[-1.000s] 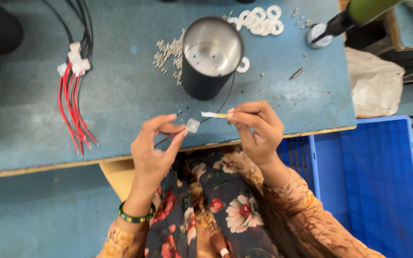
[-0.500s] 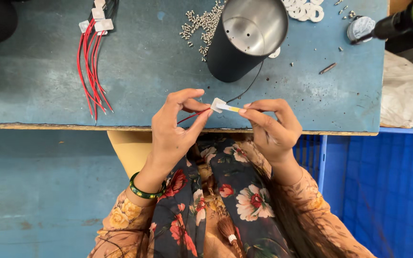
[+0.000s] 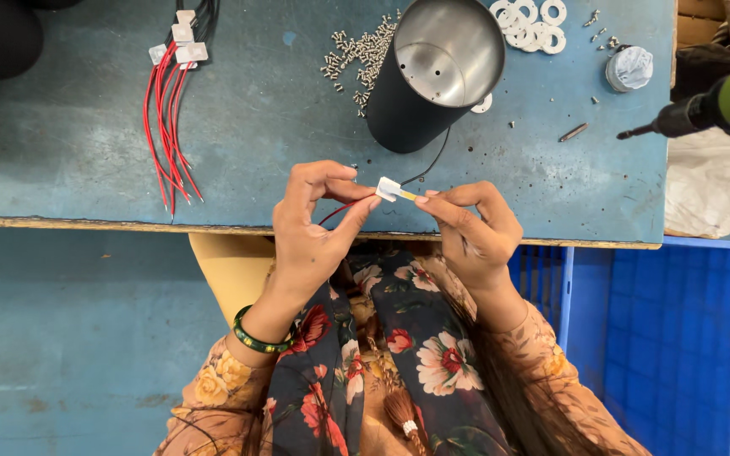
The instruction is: The person picks a black cylindrical lamp housing from the bench, threads the red and black wires through the base, attaches an LED module to the wires, seats the LED inside the housing, and uses an electric screwdriver to drive screws securing the LED module, then sets the assembled unit aside.
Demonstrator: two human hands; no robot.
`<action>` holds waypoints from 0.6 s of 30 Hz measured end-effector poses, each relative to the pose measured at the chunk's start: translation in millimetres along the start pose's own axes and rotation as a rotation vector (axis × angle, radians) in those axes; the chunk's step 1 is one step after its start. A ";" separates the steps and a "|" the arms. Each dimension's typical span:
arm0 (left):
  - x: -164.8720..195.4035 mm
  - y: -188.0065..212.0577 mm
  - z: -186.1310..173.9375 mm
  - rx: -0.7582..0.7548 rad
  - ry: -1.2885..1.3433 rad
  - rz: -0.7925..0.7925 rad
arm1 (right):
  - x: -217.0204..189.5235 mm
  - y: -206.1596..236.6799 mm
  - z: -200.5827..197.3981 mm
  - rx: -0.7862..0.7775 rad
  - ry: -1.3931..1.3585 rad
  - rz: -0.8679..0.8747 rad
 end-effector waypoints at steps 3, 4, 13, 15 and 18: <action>-4.0 1.0 1.3 0.002 0.029 -0.014 | 0.4 1.4 1.2 -0.011 0.002 -0.003; -5.3 1.6 1.5 0.002 0.044 -0.021 | 0.3 2.1 1.9 -0.018 0.005 -0.004; -11.5 4.2 4.6 -0.038 0.179 -0.069 | 2.0 6.9 5.0 -0.017 -0.013 -0.015; -11.5 4.4 4.6 -0.042 0.202 -0.078 | 2.1 7.0 4.9 -0.020 0.012 -0.028; -11.0 4.6 5.7 -0.052 0.231 -0.082 | 1.3 7.9 3.5 0.028 0.057 -0.044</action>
Point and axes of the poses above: each hand's wrist, its own y-axis away from the middle knuckle, its own z-axis out of the palm, x = y × z, the point moved 3 cm from there along -y, towards the middle knuckle, and after that the axes turned 13 degrees about -z, right-handed, at the moved point
